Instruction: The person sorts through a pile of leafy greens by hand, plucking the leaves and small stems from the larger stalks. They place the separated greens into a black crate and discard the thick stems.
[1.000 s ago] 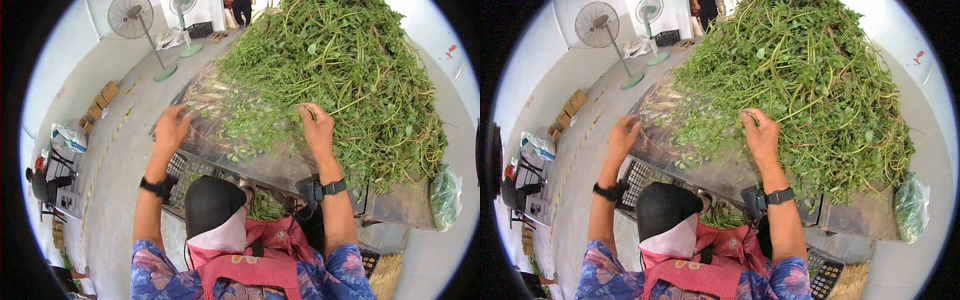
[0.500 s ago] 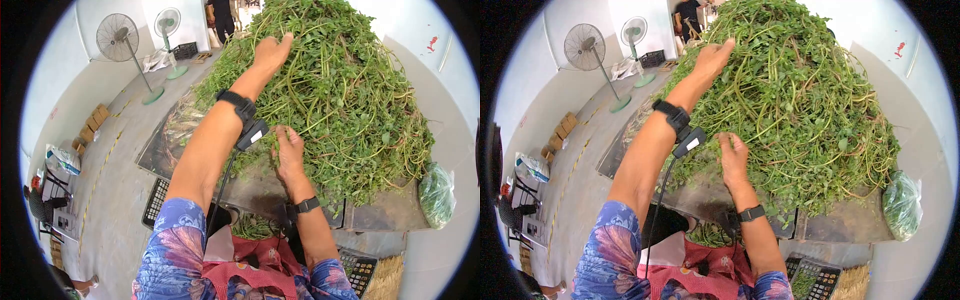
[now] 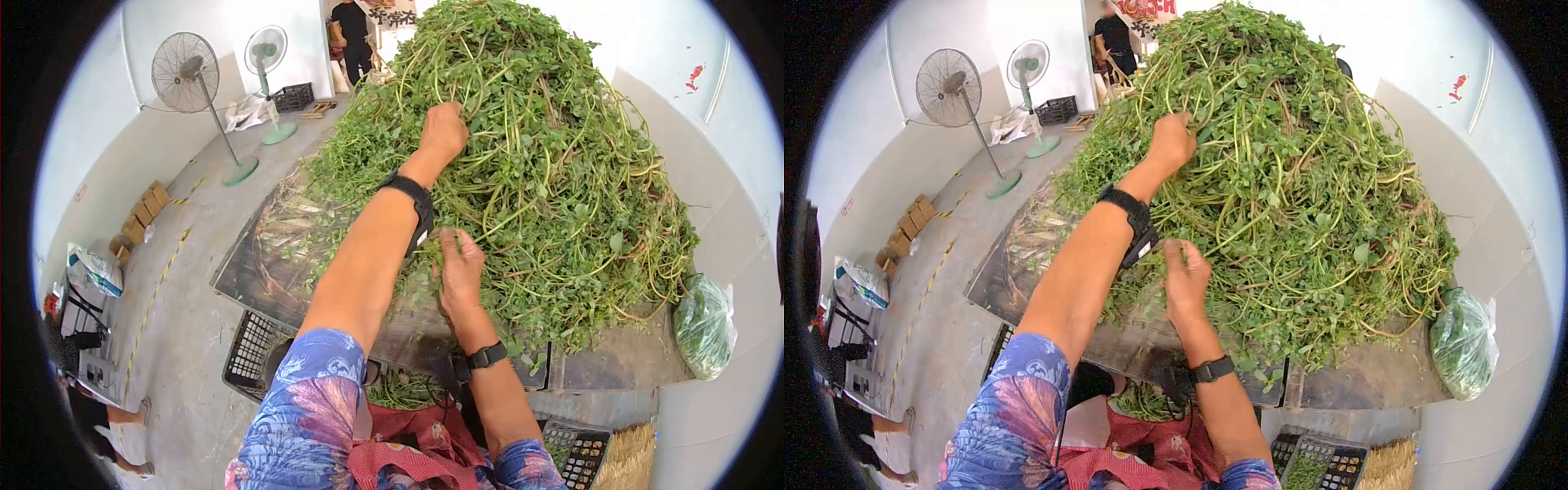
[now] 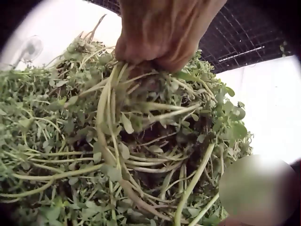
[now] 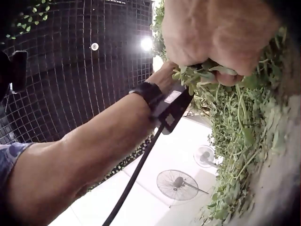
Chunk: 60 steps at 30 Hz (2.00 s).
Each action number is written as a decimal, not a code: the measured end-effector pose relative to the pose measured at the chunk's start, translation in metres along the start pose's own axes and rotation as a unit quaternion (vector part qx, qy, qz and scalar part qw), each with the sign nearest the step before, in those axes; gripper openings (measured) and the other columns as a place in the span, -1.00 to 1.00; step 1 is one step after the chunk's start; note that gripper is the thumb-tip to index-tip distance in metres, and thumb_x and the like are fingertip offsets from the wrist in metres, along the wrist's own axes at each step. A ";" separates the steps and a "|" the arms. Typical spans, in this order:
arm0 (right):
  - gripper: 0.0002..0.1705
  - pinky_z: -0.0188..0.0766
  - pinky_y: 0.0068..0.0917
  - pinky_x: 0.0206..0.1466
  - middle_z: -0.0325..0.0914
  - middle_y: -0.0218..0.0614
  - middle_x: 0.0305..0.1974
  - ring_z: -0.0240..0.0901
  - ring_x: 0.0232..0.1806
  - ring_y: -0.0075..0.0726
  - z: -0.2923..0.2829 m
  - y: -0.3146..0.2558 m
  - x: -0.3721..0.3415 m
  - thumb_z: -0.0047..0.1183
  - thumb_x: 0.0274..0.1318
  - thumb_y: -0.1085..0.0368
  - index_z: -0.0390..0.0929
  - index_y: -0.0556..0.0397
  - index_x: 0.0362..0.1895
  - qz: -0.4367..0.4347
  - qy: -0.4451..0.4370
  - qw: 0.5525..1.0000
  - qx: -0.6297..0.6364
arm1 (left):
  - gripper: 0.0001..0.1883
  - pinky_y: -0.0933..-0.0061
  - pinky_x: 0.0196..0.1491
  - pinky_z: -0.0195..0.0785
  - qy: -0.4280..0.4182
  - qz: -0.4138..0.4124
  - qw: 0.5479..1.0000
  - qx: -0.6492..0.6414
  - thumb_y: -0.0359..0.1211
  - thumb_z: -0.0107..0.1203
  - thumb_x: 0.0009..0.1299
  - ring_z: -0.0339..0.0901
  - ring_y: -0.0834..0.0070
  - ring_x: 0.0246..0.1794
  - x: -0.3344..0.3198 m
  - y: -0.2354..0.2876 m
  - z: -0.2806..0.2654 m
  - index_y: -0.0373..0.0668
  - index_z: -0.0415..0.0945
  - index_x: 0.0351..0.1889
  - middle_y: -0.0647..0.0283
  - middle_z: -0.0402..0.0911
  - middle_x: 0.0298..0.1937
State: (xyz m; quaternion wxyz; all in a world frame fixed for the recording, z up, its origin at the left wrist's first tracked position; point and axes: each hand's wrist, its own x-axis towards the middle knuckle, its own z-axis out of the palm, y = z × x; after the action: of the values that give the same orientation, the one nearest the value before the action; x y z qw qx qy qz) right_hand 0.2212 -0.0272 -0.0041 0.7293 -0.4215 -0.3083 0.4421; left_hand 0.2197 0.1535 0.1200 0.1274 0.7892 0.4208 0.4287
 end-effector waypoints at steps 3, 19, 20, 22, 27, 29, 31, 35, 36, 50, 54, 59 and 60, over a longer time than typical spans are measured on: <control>-0.80 0.10 -0.68 -0.67 0.34 -0.62 -0.55 0.09 -0.64 -0.77 -0.002 -0.007 0.000 0.00 0.19 0.19 0.52 0.06 -0.32 -0.080 0.025 0.995 -0.045 | -0.64 0.21 -0.08 0.37 -0.032 0.004 0.999 0.018 -0.48 0.11 0.13 0.49 -0.01 -0.15 -0.014 0.000 -0.012 -0.36 0.47 -0.07 -0.17 0.53 -0.20; -0.77 0.15 -0.68 -0.49 0.37 -0.60 -0.50 0.11 -0.54 -0.75 -0.003 -0.015 0.004 -0.06 0.23 0.21 0.52 0.12 -0.28 -0.123 0.166 0.978 0.019 | -0.18 -0.01 0.08 0.20 0.129 0.045 0.979 0.150 0.01 0.11 0.09 0.21 -0.15 0.15 -0.020 0.026 -0.052 -0.09 0.13 0.30 -0.28 0.14 0.20; -0.77 0.15 -0.68 -0.49 0.37 -0.60 -0.50 0.11 -0.54 -0.75 -0.005 -0.013 0.005 -0.06 0.23 0.21 0.52 0.12 -0.28 -0.123 0.171 0.977 0.021 | -0.18 -0.01 0.08 0.20 0.125 0.049 0.980 0.150 0.01 0.11 0.09 0.21 -0.15 0.15 -0.012 0.031 -0.049 -0.09 0.13 0.30 -0.28 0.14 0.20; -0.77 0.15 -0.67 -0.43 0.38 -0.61 -0.49 0.13 -0.50 -0.75 -0.003 -0.012 0.005 -0.06 0.23 0.22 0.52 0.12 -0.28 -0.151 0.186 0.970 0.043 | -0.18 -0.06 0.12 0.14 0.157 0.084 0.978 0.106 0.02 0.11 0.08 0.08 -0.28 0.19 0.005 0.037 -0.041 -0.07 0.12 0.30 -0.38 -0.07 0.24; -0.80 0.19 -0.61 -0.64 0.49 -0.40 -0.31 0.16 -0.65 -0.69 -0.006 -0.047 -0.023 -0.06 0.23 0.21 0.43 0.09 -0.27 -0.049 0.121 0.984 0.125 | -0.34 -0.10 0.00 0.11 0.266 0.082 0.944 0.179 0.11 0.18 0.05 0.13 -0.04 0.05 0.033 0.062 -0.027 -0.04 0.39 0.03 -0.13 0.17 0.02; -0.81 0.19 -0.62 -0.64 0.49 -0.39 -0.28 0.16 -0.65 -0.69 -0.014 -0.062 -0.026 -0.06 0.23 0.21 0.43 0.09 -0.27 -0.075 0.104 0.985 0.117 | -0.39 -0.07 0.00 0.11 0.283 0.100 0.937 0.179 0.07 0.21 0.05 0.12 -0.02 0.05 0.043 0.065 -0.028 -0.04 0.41 -0.01 -0.10 0.18 0.01; -0.81 0.17 -0.62 -0.65 0.49 -0.36 -0.26 0.16 -0.65 -0.69 -0.025 -0.063 -0.022 -0.07 0.24 0.22 0.43 0.08 -0.28 -0.135 0.097 0.983 0.076 | -0.46 -0.11 -0.03 0.15 0.338 0.175 0.914 0.139 -0.03 0.28 0.04 0.03 -0.08 0.14 0.057 0.065 -0.026 -0.02 0.43 -0.06 -0.11 0.17 0.06; -0.82 0.16 -0.65 -0.66 0.49 -0.35 -0.27 0.17 -0.64 -0.68 -0.038 -0.071 -0.026 -0.03 0.21 0.21 0.43 0.07 -0.29 -0.104 0.083 0.987 0.091 | 0.04 -0.19 0.21 0.01 0.196 0.090 0.968 0.128 -0.23 0.33 0.04 -0.26 -0.36 0.32 0.065 0.114 -0.023 0.02 -0.18 0.40 -0.27 -0.52 0.38; -0.82 0.16 -0.65 -0.66 0.49 -0.35 -0.27 0.17 -0.64 -0.68 -0.039 -0.069 -0.026 -0.03 0.21 0.21 0.43 0.07 -0.29 -0.102 0.087 0.987 0.091 | 0.04 -0.19 0.21 0.01 0.192 0.090 0.969 0.128 -0.23 0.33 0.04 -0.26 -0.36 0.32 0.066 0.127 -0.029 0.02 -0.18 0.40 -0.27 -0.52 0.38; -0.82 0.14 -0.64 -0.66 0.40 -0.49 -0.48 0.13 -0.68 -0.69 -0.034 -0.048 -0.025 -0.05 0.22 0.24 0.45 0.09 -0.30 -0.078 0.069 0.992 0.071 | -0.68 0.09 -0.12 0.35 0.040 0.075 0.990 0.111 -0.29 0.04 0.24 0.49 -0.01 -0.15 0.066 0.054 0.017 -0.20 0.52 -0.07 -0.08 0.56 -0.16; -0.82 0.15 -0.63 -0.67 0.40 -0.50 -0.48 0.13 -0.68 -0.70 -0.033 -0.047 -0.019 -0.07 0.23 0.25 0.45 0.09 -0.30 -0.086 0.098 0.989 0.070 | -0.72 0.07 -0.14 0.32 0.011 0.071 0.994 0.081 -0.30 0.02 0.28 0.48 -0.05 -0.15 0.040 0.041 0.011 -0.27 0.51 -0.14 -0.11 0.55 -0.22; -0.82 0.13 -0.65 -0.66 0.34 -0.59 -0.57 0.10 -0.67 -0.73 -0.028 -0.046 -0.018 -0.07 0.23 0.23 0.47 0.07 -0.30 -0.093 0.120 0.987 0.048 | -0.80 0.09 -0.17 0.32 0.001 0.023 1.000 0.003 -0.36 0.00 0.27 0.46 -0.11 -0.23 -0.009 0.044 0.000 -0.29 0.51 -0.26 -0.18 0.52 -0.30; -0.81 0.13 -0.65 -0.66 0.35 -0.59 -0.56 0.10 -0.67 -0.74 -0.029 -0.045 -0.017 -0.06 0.23 0.23 0.48 0.07 -0.31 -0.094 0.121 0.988 0.035 | -0.80 0.09 -0.17 0.32 0.002 0.022 1.000 0.001 -0.36 0.00 0.27 0.46 -0.11 -0.23 -0.018 0.040 -0.001 -0.29 0.51 -0.26 -0.18 0.52 -0.30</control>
State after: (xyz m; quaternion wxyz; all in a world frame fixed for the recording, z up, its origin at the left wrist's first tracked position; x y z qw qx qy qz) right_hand 0.2556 -0.0643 0.0213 0.8138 -0.4153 -0.2402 0.3279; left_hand 0.2362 0.1149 0.1327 0.1159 0.7977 0.4040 0.4324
